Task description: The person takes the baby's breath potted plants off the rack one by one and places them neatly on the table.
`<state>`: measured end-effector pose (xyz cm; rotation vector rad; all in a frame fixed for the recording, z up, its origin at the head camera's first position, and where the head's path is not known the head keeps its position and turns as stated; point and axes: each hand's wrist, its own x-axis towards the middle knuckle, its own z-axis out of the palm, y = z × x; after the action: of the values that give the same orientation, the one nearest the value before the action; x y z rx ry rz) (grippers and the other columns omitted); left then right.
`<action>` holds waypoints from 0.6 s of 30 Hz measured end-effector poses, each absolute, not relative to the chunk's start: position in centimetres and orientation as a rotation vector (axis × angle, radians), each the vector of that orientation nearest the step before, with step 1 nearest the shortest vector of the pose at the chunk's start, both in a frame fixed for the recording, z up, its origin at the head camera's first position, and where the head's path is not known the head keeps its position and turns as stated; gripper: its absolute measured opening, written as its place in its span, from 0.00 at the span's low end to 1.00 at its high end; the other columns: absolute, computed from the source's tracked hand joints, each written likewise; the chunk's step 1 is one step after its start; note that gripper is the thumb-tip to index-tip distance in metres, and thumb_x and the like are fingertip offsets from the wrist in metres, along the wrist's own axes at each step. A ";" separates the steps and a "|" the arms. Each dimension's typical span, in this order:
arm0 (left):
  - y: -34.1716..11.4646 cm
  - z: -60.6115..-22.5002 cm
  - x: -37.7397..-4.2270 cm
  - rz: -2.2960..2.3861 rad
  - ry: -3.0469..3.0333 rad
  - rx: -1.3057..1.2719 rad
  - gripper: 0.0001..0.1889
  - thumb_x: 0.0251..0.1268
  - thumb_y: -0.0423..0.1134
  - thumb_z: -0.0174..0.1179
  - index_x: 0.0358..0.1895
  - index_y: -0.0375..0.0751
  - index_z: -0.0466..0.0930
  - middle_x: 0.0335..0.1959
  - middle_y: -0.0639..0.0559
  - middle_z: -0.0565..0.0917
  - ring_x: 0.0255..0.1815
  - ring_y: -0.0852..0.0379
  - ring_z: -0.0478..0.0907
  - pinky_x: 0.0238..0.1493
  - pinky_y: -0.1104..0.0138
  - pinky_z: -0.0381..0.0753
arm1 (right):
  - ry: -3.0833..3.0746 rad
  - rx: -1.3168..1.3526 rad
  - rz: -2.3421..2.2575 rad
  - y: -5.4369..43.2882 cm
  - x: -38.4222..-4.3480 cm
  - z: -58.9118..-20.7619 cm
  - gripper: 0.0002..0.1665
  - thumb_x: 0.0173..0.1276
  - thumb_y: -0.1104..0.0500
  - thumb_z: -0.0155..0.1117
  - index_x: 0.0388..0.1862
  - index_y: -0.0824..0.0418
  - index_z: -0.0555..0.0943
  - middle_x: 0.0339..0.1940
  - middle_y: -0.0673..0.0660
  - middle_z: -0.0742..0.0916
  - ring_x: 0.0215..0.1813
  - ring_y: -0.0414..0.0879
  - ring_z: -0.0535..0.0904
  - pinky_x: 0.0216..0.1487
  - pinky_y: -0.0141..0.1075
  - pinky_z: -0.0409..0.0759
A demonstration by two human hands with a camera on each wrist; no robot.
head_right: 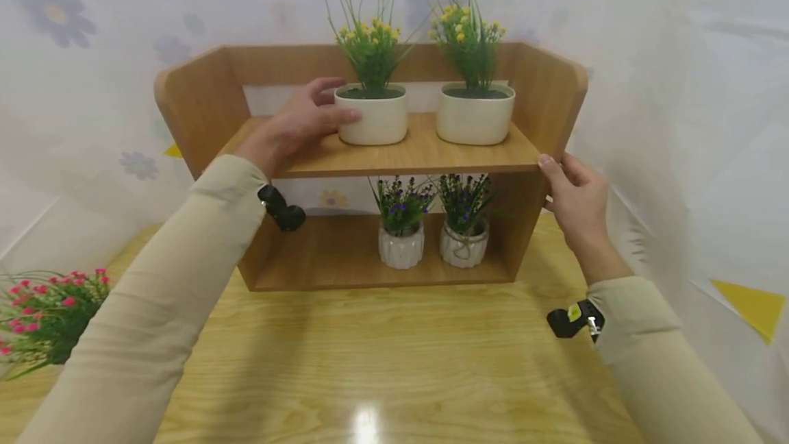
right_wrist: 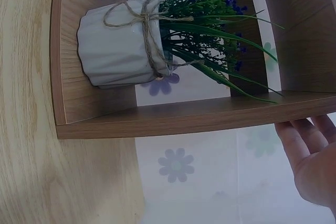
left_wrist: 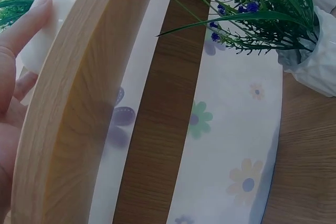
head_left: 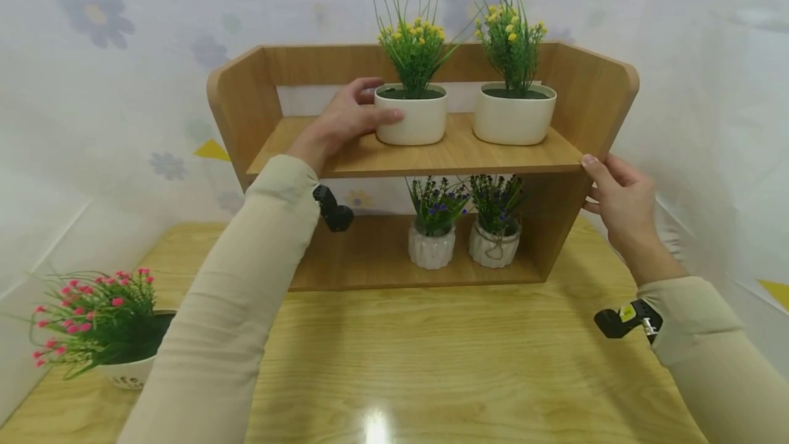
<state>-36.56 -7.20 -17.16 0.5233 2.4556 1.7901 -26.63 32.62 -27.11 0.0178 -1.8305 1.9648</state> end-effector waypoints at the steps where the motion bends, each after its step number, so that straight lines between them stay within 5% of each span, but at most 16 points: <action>1: -7.2 -17.2 -36.5 1.794 2.456 0.526 0.48 0.59 0.45 0.74 0.80 0.53 0.55 0.75 0.46 0.64 0.71 0.53 0.67 0.68 0.61 0.71 | -1.829 0.019 1.966 32.6 -26.6 -27.1 0.32 0.67 0.51 0.72 0.68 0.60 0.78 0.41 0.43 0.88 0.35 0.35 0.87 0.29 0.32 0.85; 18: -7.0 -17.3 -36.6 1.828 2.461 0.487 0.46 0.59 0.43 0.74 0.78 0.53 0.58 0.72 0.46 0.66 0.68 0.52 0.70 0.65 0.60 0.74 | -1.835 0.022 1.950 32.5 -26.7 -27.2 0.33 0.68 0.50 0.71 0.68 0.61 0.77 0.41 0.43 0.88 0.36 0.35 0.87 0.30 0.32 0.85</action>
<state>-36.63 -7.03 -17.34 0.4872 2.4612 1.8277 -26.65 32.53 -27.19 0.0218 -1.8348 1.9501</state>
